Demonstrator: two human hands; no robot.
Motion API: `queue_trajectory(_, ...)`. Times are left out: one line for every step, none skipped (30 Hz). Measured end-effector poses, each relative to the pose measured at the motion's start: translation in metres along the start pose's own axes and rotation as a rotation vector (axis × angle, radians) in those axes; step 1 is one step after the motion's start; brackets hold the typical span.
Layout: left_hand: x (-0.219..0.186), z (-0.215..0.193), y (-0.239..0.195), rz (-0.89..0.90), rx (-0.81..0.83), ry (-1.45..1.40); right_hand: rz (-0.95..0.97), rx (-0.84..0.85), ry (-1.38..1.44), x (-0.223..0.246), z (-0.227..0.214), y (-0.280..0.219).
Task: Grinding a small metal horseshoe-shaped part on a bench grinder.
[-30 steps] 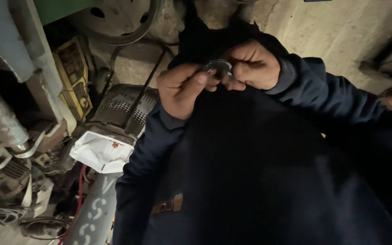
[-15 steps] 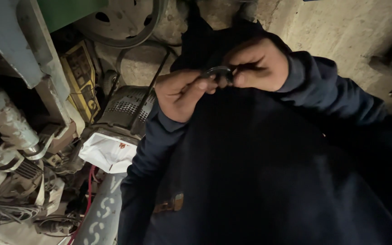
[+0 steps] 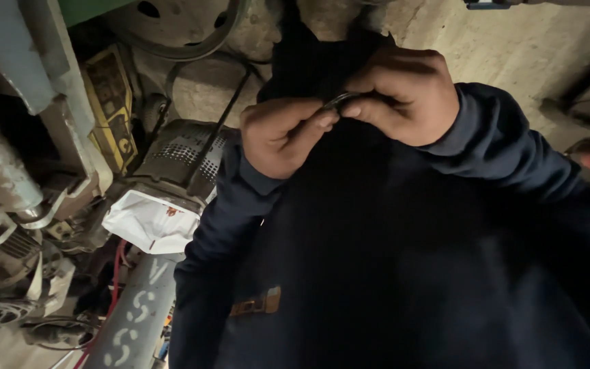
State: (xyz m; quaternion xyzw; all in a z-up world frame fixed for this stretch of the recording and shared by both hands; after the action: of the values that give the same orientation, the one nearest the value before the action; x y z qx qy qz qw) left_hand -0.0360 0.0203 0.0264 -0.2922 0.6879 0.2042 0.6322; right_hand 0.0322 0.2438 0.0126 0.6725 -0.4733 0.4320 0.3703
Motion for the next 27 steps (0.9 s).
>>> queue_trajectory(0.000,0.000,0.000,-0.002,-0.007,-0.001,-0.002,0.007,0.001,0.000,0.001,0.002)
queue_trajectory(0.000,0.000,0.000,0.017,-0.022,0.009,-0.002,-0.001,-0.012,0.001,0.001,0.003)
queue_trajectory(-0.001,0.001,0.001,0.036,-0.037,0.018,-0.001,-0.009,-0.025,0.001,0.001,0.004)
queue_trajectory(-0.002,0.001,0.002,0.033,-0.042,0.017,-0.002,-0.003,-0.024,0.001,0.002,0.003)
queue_trajectory(-0.003,0.001,0.003,0.014,-0.040,0.029,0.018,-0.024,0.001,0.000,0.002,0.001)
queue_trajectory(-0.004,0.000,0.005,-0.002,-0.040,0.043,0.035,-0.044,0.024,-0.002,0.001,0.001)
queue_trajectory(-0.004,0.002,0.006,-0.002,-0.047,0.043,0.031,-0.038,0.023,-0.005,0.002,0.001)
queue_trajectory(-0.004,0.003,0.007,-0.018,-0.069,0.038,0.040,-0.053,0.066,-0.007,0.003,0.002)
queue_trajectory(-0.004,0.005,0.008,-0.034,-0.092,0.034,0.049,-0.068,0.109,-0.010,0.003,0.002)
queue_trajectory(-0.002,0.005,0.008,-0.031,-0.103,0.033,0.043,-0.058,0.105,-0.013,0.007,0.002)
queue_trajectory(0.001,0.005,0.008,-0.056,-0.116,0.020,0.064,-0.087,0.222,-0.016,0.011,0.003)
queue_trajectory(0.003,0.005,0.008,-0.079,-0.129,0.006,0.085,-0.114,0.336,-0.020,0.013,0.003)
queue_trajectory(0.007,0.008,0.008,-0.073,-0.141,0.004,0.080,-0.103,0.330,-0.025,0.019,0.001)
queue_trajectory(0.010,0.009,0.007,-0.074,-0.183,-0.003,0.137,-0.146,0.435,-0.032,0.024,-0.002)
queue_trajectory(0.014,0.011,0.008,-0.075,-0.226,-0.011,0.195,-0.187,0.540,-0.040,0.028,-0.005)
queue_trajectory(0.016,0.013,0.007,-0.071,-0.236,-0.008,0.187,-0.178,0.539,-0.045,0.034,-0.003)
queue_trajectory(0.019,0.014,0.006,-0.051,-0.256,0.021,0.207,-0.229,0.612,-0.051,0.039,-0.002)
queue_trajectory(0.021,0.017,0.006,-0.031,-0.277,0.049,0.227,-0.278,0.687,-0.057,0.043,-0.002)
queue_trajectory(0.013,0.015,0.011,-0.027,-0.289,0.054,0.219,-0.266,0.686,-0.061,0.048,0.001)
queue_trajectory(0.004,0.014,0.017,-0.018,-0.304,0.112,0.200,-0.294,0.771,-0.067,0.052,0.005)
queue_trajectory(-0.004,0.012,0.023,-0.009,-0.319,0.171,0.182,-0.321,0.857,-0.073,0.056,0.008)
queue_trajectory(-0.004,0.012,0.024,-0.011,-0.326,0.181,0.175,-0.313,0.864,-0.077,0.057,0.012)
queue_trajectory(-0.005,0.012,0.025,-0.008,-0.323,0.253,0.112,-0.276,0.895,-0.080,0.058,0.016)
queue_trajectory(-0.006,0.011,0.027,-0.002,-0.314,0.325,0.048,-0.244,0.925,-0.082,0.060,0.020)
queue_trajectory(-0.003,0.012,0.026,-0.002,-0.316,0.336,0.039,-0.243,0.932,-0.092,0.066,0.019)
queue_trajectory(0.001,0.013,0.026,-0.012,-0.320,0.401,-0.007,-0.216,0.979,-0.101,0.072,0.017)
queue_trajectory(0.004,0.015,0.026,-0.021,-0.324,0.467,-0.054,-0.189,1.025,-0.111,0.077,0.015)
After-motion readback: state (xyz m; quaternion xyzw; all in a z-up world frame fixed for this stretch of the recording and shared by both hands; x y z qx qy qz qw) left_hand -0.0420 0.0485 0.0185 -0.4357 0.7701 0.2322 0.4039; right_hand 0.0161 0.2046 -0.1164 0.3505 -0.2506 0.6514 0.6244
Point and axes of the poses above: each hand's wrist, its own y-axis towards the middle knuckle, its own z-axis out of the palm, x = y × z, the point moved 2 cm from there along y, towards the middle knuckle, and after that the axes turned 6 degrees about x, right-handed, at the moved point
